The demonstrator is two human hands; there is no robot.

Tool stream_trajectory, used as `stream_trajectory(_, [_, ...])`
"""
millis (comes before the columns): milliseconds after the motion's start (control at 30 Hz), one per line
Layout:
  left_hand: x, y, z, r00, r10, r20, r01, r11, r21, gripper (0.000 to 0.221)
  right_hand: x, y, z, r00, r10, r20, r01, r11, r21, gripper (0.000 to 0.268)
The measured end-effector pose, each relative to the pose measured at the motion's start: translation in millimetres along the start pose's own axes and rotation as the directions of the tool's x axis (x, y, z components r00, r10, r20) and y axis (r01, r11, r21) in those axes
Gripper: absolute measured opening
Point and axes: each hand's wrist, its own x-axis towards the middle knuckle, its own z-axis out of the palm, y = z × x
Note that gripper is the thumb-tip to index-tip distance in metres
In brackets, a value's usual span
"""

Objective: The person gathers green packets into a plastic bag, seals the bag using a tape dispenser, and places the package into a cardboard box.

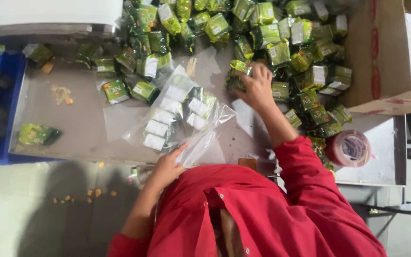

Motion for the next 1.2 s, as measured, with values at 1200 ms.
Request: stream_trajectory(1200, [-15,7,48,0.804,0.452,-0.386,-0.423,0.891,0.161,0.083,-85,-156,49,0.956,-0.294,0.012,0.269,0.89,0.369,0.082])
